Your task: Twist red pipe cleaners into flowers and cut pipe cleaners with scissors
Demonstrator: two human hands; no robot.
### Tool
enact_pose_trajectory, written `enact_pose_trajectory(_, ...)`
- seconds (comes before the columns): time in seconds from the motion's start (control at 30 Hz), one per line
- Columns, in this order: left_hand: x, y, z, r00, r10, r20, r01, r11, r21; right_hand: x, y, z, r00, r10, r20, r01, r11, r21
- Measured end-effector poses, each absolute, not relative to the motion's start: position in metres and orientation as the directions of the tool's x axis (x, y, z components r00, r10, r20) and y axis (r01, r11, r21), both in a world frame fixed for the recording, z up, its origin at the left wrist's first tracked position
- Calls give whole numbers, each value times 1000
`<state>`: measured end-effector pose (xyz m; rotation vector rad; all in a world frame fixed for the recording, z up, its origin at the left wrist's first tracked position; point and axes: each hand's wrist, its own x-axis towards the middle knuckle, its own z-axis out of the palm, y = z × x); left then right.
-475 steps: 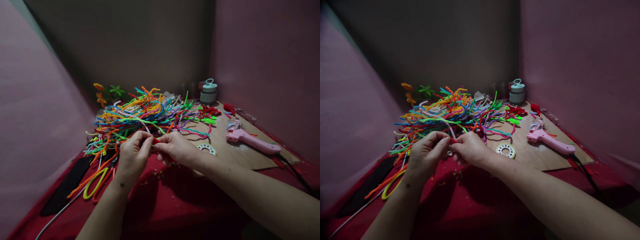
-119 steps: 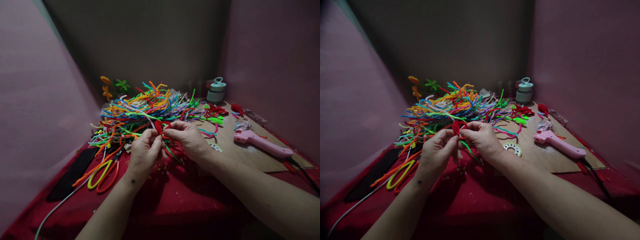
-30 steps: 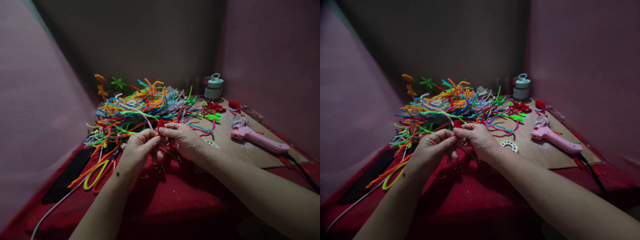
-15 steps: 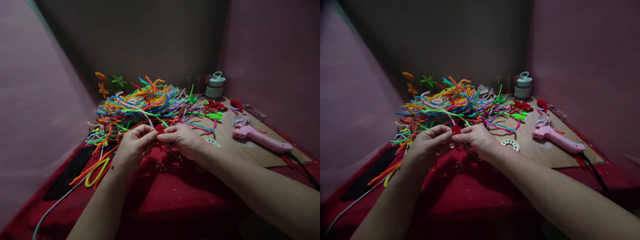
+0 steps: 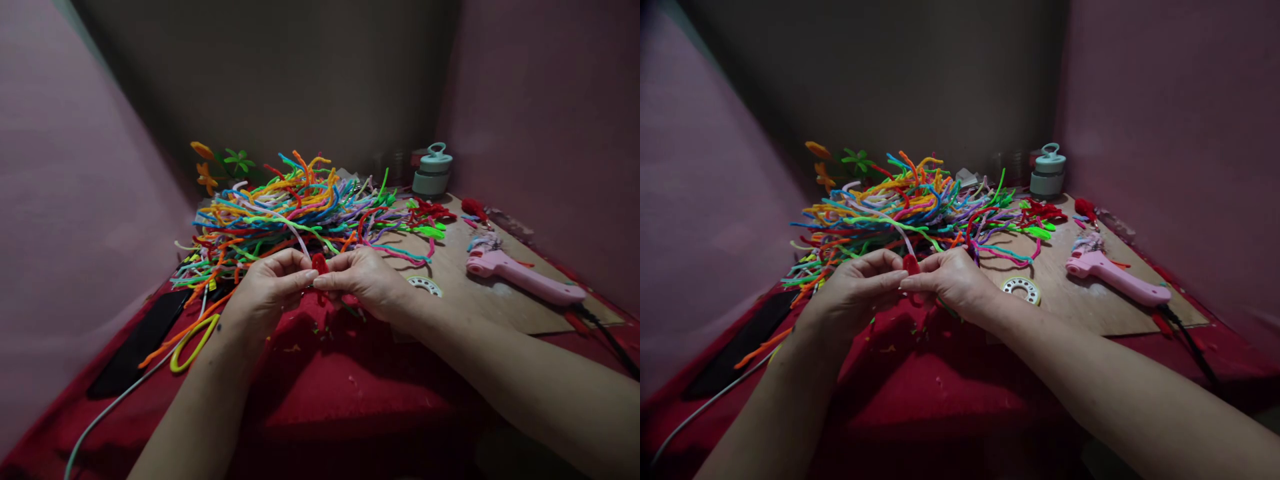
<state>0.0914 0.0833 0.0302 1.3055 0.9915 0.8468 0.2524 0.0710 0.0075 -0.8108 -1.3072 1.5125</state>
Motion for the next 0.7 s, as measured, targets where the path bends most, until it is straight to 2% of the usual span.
enact_pose_trajectory(0.17,90,84,29,391,915,-101,53,87,995,254,72,8,-348,933,87,-192,19,-981)
enact_pose_trajectory(0.33,95,81,31,344,935,-89,22,87,996,256,75,7,-326,943,71,-322,-40,-946)
enact_pose_trajectory(0.5,97,80,31,344,933,-102,108,69,992,257,81,7,-279,960,-21,-467,-154,-871)
enact_pose_trajectory(0.6,98,80,31,389,912,-131,139,83,987,257,81,9,-265,964,-29,-471,-155,-869)
enact_pose_trajectory(0.7,100,79,30,412,894,-175,89,152,984,257,81,9,-255,967,-16,-470,-139,-872)
